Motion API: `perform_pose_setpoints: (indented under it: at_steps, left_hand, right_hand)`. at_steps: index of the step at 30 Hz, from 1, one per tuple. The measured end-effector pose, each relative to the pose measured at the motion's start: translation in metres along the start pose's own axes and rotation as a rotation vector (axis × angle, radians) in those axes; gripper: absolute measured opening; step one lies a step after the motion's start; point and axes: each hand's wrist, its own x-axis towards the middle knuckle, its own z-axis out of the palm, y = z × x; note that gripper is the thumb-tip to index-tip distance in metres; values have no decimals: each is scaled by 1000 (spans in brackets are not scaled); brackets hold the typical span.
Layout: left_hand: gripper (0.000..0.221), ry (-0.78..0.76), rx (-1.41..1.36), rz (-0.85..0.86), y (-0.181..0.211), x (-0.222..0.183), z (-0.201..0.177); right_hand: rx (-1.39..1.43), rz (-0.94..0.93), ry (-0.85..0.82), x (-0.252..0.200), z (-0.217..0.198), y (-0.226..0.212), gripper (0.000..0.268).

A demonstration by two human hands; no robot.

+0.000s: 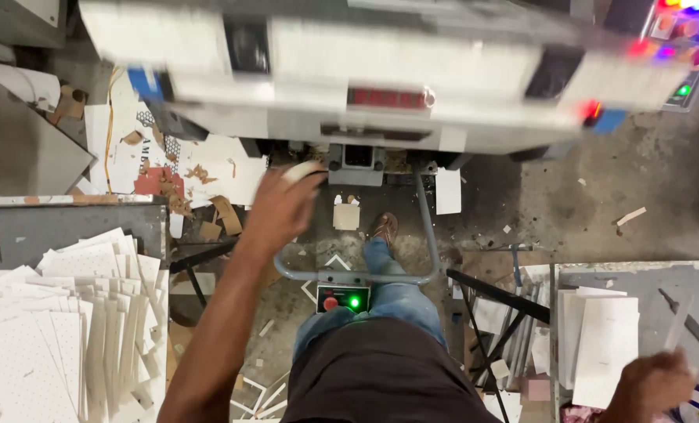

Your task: Operating a manual-feed die-cutting or creasing machine by placing paper sheets on the bed and engaging the press.

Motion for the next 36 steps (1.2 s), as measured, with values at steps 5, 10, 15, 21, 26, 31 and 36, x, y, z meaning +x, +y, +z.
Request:
perform_pose_setpoints:
  at_steps: [5, 10, 15, 21, 26, 31, 36]
  left_hand:
    - [44, -121, 2, 198, 25, 70, 79]
    - [84, -646, 213, -168, 14, 54, 170]
    - [99, -631, 236, -110, 32, -21, 171]
    - [76, -616, 181, -61, 43, -110, 138]
    - [51, -435, 187, -1, 23, -153, 111]
    - [56, -464, 239, 8, 1, -174, 82]
    - [53, -401, 264, -97, -5, -171, 17]
  right_hand:
    - [405, 256, -109, 138, -4, -91, 35]
    - [1622, 750, -278, 272, -110, -268, 17]
    - [883, -322, 158, 291, -123, -396, 37]
    - [755, -610, -296, 247, -119, -502, 40]
    - [866, -686, -255, 243, -126, -525, 41]
    - [910, -756, -194, 260, -122, -534, 36]
    - [921, -738, -212, 262, -114, -542, 37]
